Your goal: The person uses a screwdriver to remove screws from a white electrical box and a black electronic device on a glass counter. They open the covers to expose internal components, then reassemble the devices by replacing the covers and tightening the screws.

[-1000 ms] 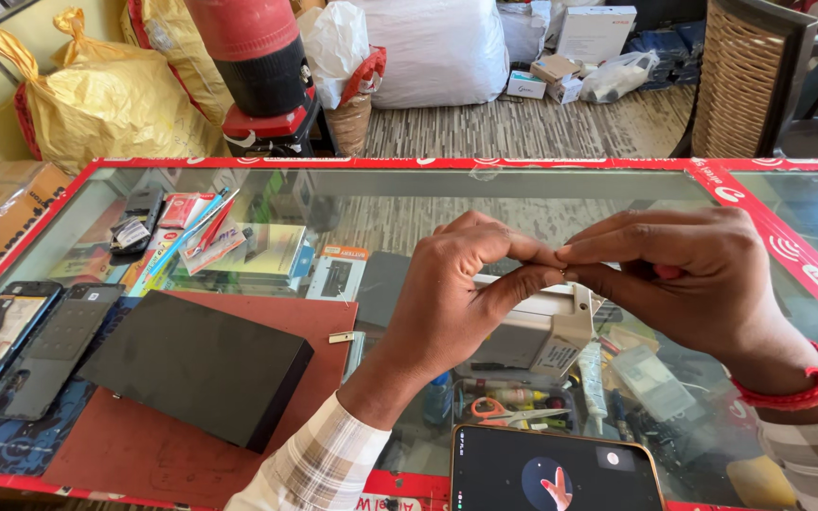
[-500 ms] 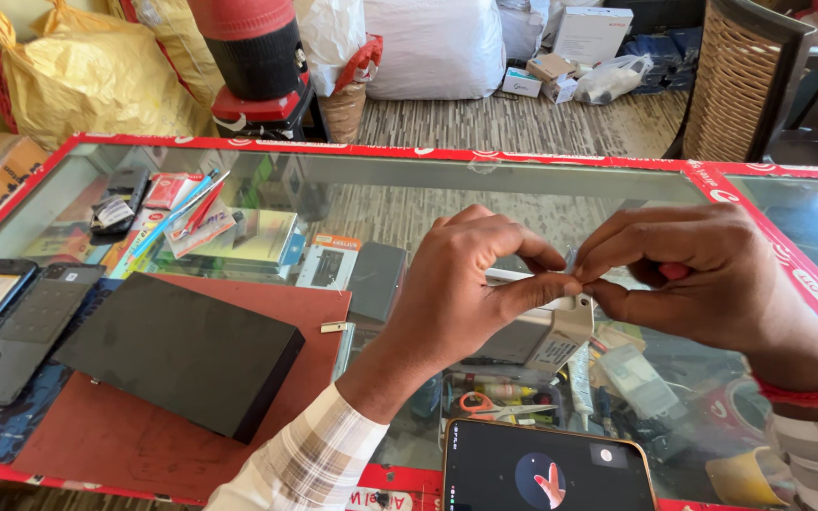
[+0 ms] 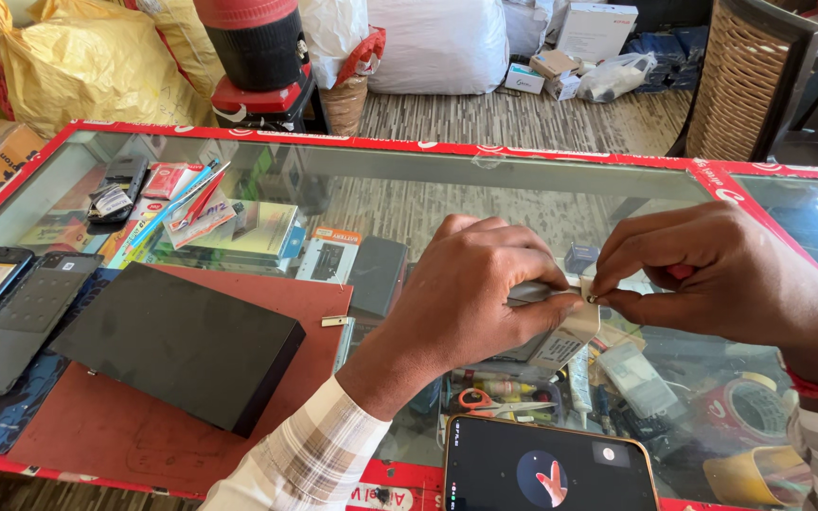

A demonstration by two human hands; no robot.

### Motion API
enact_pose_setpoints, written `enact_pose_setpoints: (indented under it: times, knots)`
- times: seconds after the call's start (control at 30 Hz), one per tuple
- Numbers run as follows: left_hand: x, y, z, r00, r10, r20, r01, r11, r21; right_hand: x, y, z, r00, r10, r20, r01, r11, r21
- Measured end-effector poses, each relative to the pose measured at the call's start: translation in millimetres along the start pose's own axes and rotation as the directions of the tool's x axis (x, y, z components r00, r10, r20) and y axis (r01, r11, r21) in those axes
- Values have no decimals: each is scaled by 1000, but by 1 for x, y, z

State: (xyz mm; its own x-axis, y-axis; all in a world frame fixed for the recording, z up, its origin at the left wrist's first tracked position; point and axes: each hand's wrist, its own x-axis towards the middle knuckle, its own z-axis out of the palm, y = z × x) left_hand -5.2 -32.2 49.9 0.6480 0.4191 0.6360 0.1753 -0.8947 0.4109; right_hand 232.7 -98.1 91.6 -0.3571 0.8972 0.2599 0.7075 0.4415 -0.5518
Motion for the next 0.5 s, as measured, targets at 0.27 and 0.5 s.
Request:
enact_pose_setpoints:
  times: [0.27, 0.5]
  knots:
    - [0, 1, -1, 1000, -13, 8, 13, 1000, -8, -5, 10, 0, 995, -102, 21, 102, 994, 25]
    - [0, 1, 0, 1000, -11, 7, 11, 1000, -4, -6, 6, -1, 999, -32, 35, 33, 999, -14]
